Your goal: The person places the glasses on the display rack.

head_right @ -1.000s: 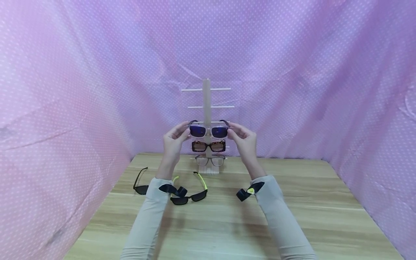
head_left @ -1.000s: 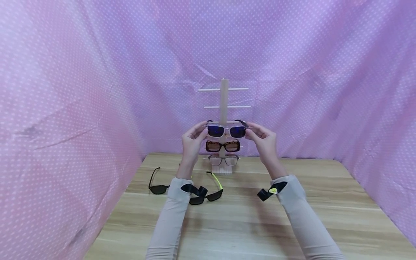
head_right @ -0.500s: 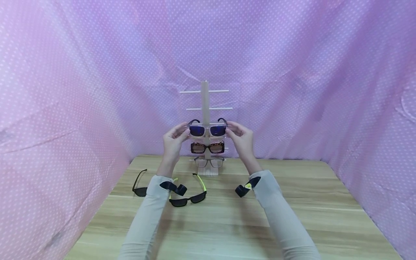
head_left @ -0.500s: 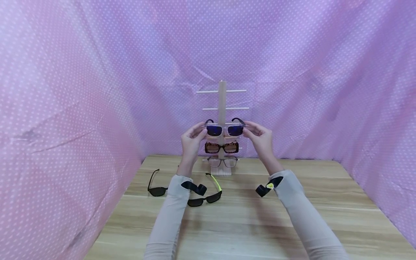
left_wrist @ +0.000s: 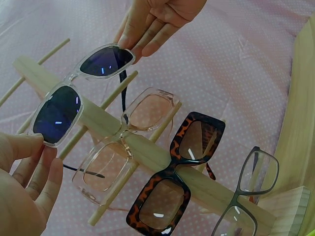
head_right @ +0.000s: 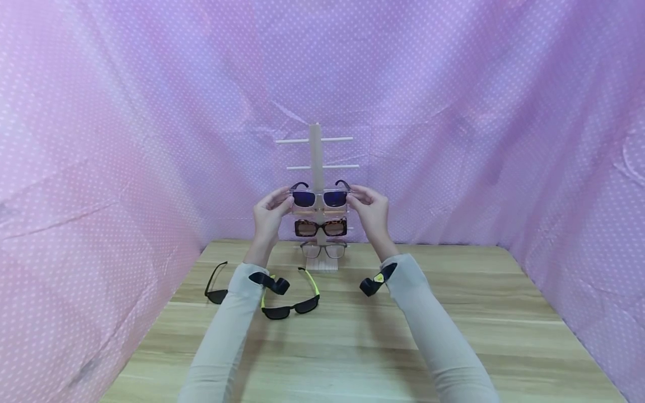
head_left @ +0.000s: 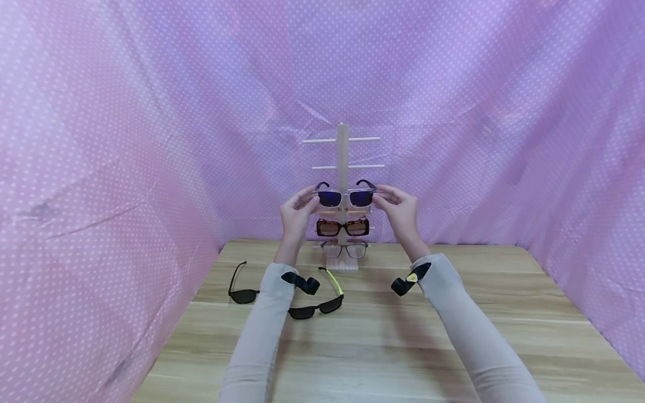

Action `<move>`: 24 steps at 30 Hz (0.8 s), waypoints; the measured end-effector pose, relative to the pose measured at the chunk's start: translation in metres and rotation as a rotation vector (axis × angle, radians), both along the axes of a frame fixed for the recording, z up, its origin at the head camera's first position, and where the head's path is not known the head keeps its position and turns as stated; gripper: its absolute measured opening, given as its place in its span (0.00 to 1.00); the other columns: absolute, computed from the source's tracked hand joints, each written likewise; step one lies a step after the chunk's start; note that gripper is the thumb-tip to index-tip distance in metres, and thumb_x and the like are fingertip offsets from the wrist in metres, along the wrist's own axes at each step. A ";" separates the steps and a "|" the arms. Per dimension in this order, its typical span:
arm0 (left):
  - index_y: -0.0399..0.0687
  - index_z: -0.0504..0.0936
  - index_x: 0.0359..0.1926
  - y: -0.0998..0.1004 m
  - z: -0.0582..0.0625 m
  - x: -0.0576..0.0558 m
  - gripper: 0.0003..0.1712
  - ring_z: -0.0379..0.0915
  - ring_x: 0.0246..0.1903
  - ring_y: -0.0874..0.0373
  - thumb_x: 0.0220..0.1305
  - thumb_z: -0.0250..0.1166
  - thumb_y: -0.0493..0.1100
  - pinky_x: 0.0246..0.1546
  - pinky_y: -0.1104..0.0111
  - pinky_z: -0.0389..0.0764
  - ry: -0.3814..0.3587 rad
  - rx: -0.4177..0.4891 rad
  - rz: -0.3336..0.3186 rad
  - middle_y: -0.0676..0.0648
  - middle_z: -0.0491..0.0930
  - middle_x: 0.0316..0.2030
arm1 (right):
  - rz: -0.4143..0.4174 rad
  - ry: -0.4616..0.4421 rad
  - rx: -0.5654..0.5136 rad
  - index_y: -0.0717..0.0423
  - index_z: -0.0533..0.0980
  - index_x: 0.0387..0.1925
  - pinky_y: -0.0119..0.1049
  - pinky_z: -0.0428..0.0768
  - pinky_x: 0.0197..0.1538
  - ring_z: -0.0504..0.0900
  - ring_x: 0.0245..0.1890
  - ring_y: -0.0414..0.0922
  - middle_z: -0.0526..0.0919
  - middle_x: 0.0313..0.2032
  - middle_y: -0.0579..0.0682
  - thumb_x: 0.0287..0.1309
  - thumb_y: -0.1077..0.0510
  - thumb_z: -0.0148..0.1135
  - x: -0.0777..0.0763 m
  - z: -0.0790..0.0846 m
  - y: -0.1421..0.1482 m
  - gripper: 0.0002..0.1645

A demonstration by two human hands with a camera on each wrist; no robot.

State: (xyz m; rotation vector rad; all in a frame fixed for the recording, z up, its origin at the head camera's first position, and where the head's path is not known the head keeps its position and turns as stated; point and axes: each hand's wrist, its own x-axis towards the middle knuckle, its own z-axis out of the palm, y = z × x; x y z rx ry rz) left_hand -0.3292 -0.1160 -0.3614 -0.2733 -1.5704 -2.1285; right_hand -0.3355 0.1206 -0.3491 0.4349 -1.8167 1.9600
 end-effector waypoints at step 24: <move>0.29 0.78 0.60 -0.019 0.000 -0.022 0.24 0.85 0.29 0.63 0.62 0.66 0.24 0.40 0.66 0.89 -0.155 0.055 -0.186 0.54 0.87 0.32 | 0.104 -0.190 -0.039 0.76 0.76 0.56 0.32 0.88 0.42 0.88 0.29 0.33 0.89 0.27 0.34 0.60 0.69 0.70 -0.016 0.006 0.004 0.24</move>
